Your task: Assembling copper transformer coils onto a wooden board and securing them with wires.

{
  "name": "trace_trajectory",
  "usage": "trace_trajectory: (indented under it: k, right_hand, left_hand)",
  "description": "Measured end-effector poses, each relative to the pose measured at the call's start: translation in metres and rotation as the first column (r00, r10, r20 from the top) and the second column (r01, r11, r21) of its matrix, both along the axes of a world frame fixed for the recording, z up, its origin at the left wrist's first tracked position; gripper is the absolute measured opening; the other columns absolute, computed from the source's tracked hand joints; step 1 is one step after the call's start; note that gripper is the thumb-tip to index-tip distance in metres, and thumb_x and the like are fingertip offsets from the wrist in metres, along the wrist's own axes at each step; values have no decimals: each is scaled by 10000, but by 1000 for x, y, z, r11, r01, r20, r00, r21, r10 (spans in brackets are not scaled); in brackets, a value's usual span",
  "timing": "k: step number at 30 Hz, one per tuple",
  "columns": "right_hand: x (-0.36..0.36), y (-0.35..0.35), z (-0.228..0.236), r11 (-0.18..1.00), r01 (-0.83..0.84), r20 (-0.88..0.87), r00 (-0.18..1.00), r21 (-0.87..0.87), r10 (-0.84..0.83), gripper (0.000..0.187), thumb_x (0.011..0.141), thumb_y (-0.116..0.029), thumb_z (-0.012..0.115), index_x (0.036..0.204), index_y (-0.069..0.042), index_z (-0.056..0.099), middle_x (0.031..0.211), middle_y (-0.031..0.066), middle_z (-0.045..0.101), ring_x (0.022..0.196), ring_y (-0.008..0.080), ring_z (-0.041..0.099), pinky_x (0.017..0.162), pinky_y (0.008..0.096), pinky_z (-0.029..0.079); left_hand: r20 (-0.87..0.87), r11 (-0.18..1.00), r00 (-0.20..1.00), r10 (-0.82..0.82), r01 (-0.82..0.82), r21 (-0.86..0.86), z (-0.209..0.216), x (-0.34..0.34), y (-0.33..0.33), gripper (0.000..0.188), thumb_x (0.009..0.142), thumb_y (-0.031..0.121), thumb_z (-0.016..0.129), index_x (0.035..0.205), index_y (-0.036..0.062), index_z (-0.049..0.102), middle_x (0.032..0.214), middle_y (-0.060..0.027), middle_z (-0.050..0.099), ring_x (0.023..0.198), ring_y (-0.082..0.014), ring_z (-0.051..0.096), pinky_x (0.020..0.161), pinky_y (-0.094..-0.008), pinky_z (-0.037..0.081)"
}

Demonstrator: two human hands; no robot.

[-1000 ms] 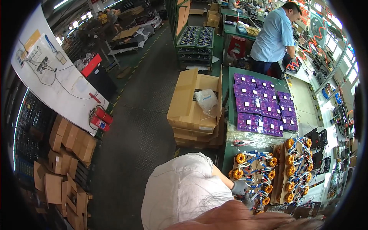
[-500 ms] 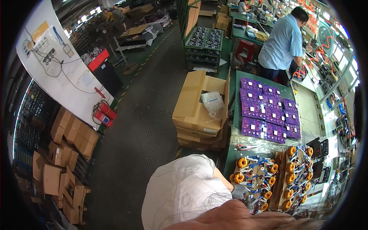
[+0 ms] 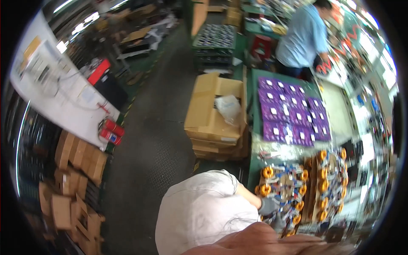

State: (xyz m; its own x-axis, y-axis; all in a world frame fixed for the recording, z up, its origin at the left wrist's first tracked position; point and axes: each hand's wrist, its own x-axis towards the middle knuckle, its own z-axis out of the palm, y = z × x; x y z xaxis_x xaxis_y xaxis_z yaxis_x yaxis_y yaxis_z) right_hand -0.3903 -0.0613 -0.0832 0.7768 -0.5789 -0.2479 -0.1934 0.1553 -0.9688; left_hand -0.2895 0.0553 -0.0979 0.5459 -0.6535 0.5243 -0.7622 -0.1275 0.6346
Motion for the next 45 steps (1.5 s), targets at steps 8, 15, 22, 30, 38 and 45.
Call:
trace_trajectory:
  k: [8,15,22,30,38,45]
  right_hand:
    - [30,1,-3,962,-76,-30,997,-262,71,221,806,-242,670,891,-38,675,698,-20,585,624,68,511,559,237,416]
    - [12,-13,58,981,196,-148,970,-9,-195,408,896,-485,502,1077,-123,555,559,-79,347,432,24,278,390,204,192]
    - [13,3,58,988,97,-53,993,-120,-104,331,924,-353,522,1021,-50,612,699,-44,489,598,55,414,544,216,344]
    - [36,19,76,999,-7,-161,987,-42,0,433,908,-444,508,1030,-47,630,612,-64,369,553,66,350,530,228,286]
    - [61,6,65,999,-50,-246,968,5,49,256,882,-272,595,913,-22,642,683,-15,519,628,77,434,570,256,377]
    - [65,-15,34,988,-101,-331,942,-118,57,184,837,-202,638,841,-18,642,652,-10,532,596,78,446,567,259,389]
  left_hand:
    - [-354,820,914,-195,350,452,27,50,5,309,740,203,601,1017,70,632,942,-197,642,874,-346,620,787,-422,485]
    - [-756,979,655,23,137,149,26,103,43,344,805,148,614,1126,30,577,944,-126,651,831,-202,626,737,-302,497]
    - [-645,923,764,-12,256,287,24,114,35,324,815,197,591,1086,21,610,913,-154,664,817,-242,649,710,-370,508]
    - [-280,649,948,151,118,751,20,96,-3,383,791,137,564,1161,47,522,942,-152,654,889,-322,626,747,-399,493]
    - [-695,921,698,172,137,366,-4,92,18,408,739,135,650,1116,27,539,922,-120,661,861,-258,639,754,-357,488]
    - [-506,834,840,195,130,537,28,85,15,365,766,148,662,1096,37,551,926,-87,659,824,-198,636,731,-315,489]
